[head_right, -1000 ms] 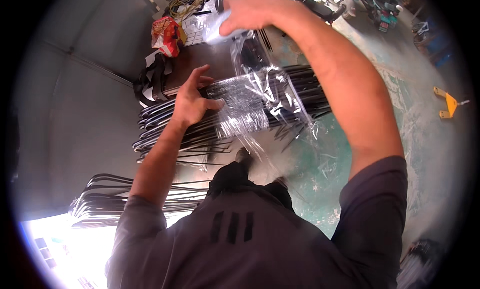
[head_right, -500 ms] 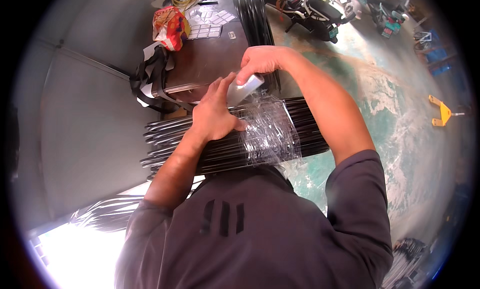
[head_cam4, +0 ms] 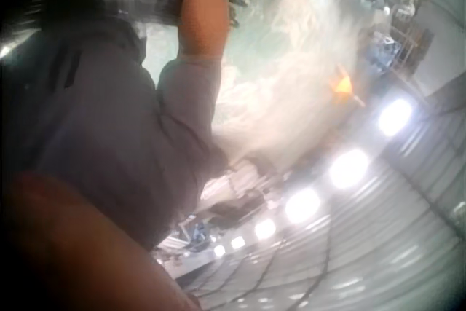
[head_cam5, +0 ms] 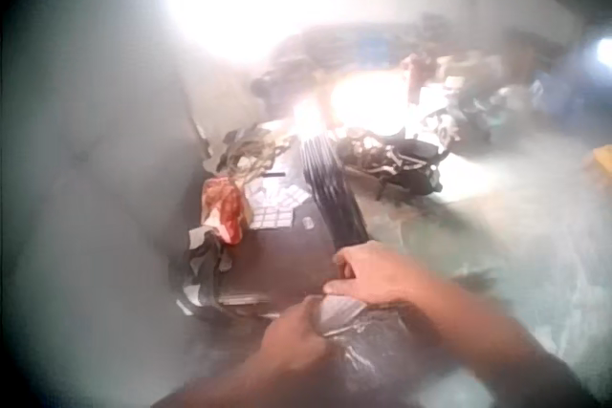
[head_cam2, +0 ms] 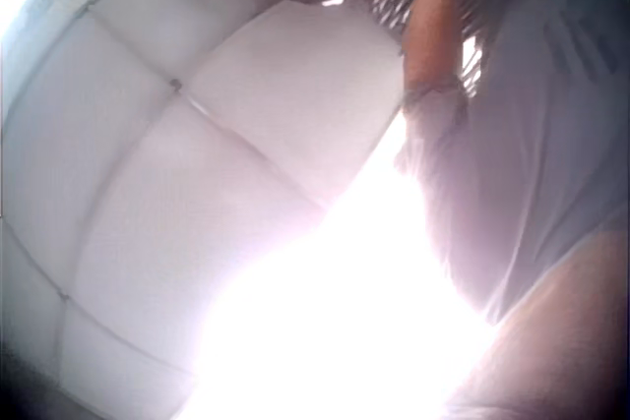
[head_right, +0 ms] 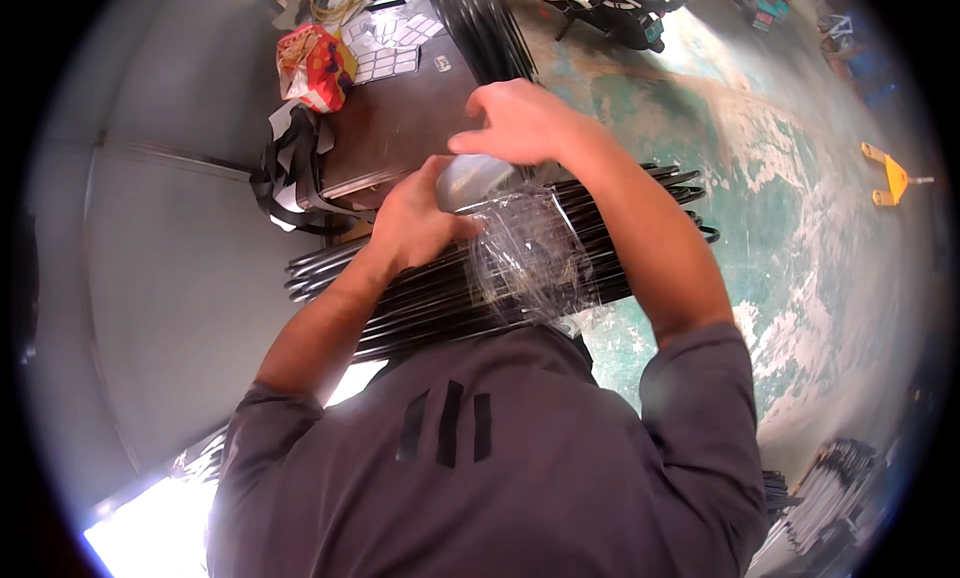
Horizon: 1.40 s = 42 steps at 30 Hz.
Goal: The person wraps a bundle of black metal rods with clear plastic wrap. They hold the bundle in one hand and rotate the plastic roll with the other to secure the rods together. The person adjusts the bundle and continues wrapping until the bundle is fully covered.
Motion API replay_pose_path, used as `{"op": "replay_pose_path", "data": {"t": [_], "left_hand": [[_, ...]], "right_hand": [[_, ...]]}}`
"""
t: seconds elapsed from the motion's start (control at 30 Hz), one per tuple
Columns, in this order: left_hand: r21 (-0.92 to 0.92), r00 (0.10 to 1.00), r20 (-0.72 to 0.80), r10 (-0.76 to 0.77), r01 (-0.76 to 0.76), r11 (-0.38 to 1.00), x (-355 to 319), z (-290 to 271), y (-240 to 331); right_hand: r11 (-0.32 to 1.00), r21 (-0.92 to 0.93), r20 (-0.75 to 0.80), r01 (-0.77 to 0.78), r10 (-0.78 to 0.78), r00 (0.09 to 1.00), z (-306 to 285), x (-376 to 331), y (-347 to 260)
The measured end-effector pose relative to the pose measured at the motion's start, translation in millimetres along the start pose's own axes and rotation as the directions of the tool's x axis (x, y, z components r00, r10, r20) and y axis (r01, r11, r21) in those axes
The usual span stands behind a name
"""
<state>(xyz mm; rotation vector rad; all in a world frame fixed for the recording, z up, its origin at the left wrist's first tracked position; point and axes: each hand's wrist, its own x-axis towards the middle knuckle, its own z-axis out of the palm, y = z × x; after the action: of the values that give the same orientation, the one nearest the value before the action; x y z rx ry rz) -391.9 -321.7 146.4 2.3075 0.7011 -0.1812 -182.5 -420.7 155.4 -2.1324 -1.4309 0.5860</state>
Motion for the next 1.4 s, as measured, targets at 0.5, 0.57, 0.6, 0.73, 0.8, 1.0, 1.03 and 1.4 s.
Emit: {"op": "replay_pose_path", "data": {"t": [0.5, 0.57, 0.6, 0.73, 0.8, 1.0, 1.03, 1.4], "left_hand": [[-0.28, 0.944, 0.329, 0.015, 0.083, 0.957, 29, 0, -11], [-0.277, 0.95, 0.312, 0.015, 0.076, 0.958, 25, -3, -6], [-0.291, 0.951, 0.31, 0.013, 0.082, 0.953, 24, -2, -5], [-0.319, 0.961, 0.276, 0.01, 0.082, 0.944, 16, -3, -8], [-0.333, 0.957, 0.288, 0.035, 0.065, 0.941, 20, -2, -10], [-0.199, 0.967, 0.254, -0.019, 0.071, 0.977, 13, 3, -12], [-0.222, 0.967, 0.256, 0.0, 0.058, 0.973, 15, 4, -14], [-0.352, 0.961, 0.26, 0.092, 0.005, 0.936, 20, 11, -18]], "right_hand": [[0.595, 0.795, -0.219, -0.117, 0.462, 0.859, 206, -210, 82], [0.334, 0.941, -0.158, 0.059, 0.279, 0.947, 174, -150, 73], [0.19, 0.976, -0.137, 0.103, 0.175, 0.975, 159, -127, 68], [-0.077, 0.992, -0.106, 0.095, -0.156, 0.982, 125, -82, 59], [-0.11, 0.991, -0.102, 0.081, -0.2, 0.975, 130, -76, 70], [-0.447, 0.882, 0.105, -0.15, -0.123, 0.987, 182, -89, 124], [-0.391, 0.916, 0.073, -0.09, -0.057, 0.996, 185, -104, 123], [0.11, 0.994, -0.081, 0.01, 0.656, 0.751, 280, -316, 88]]}}
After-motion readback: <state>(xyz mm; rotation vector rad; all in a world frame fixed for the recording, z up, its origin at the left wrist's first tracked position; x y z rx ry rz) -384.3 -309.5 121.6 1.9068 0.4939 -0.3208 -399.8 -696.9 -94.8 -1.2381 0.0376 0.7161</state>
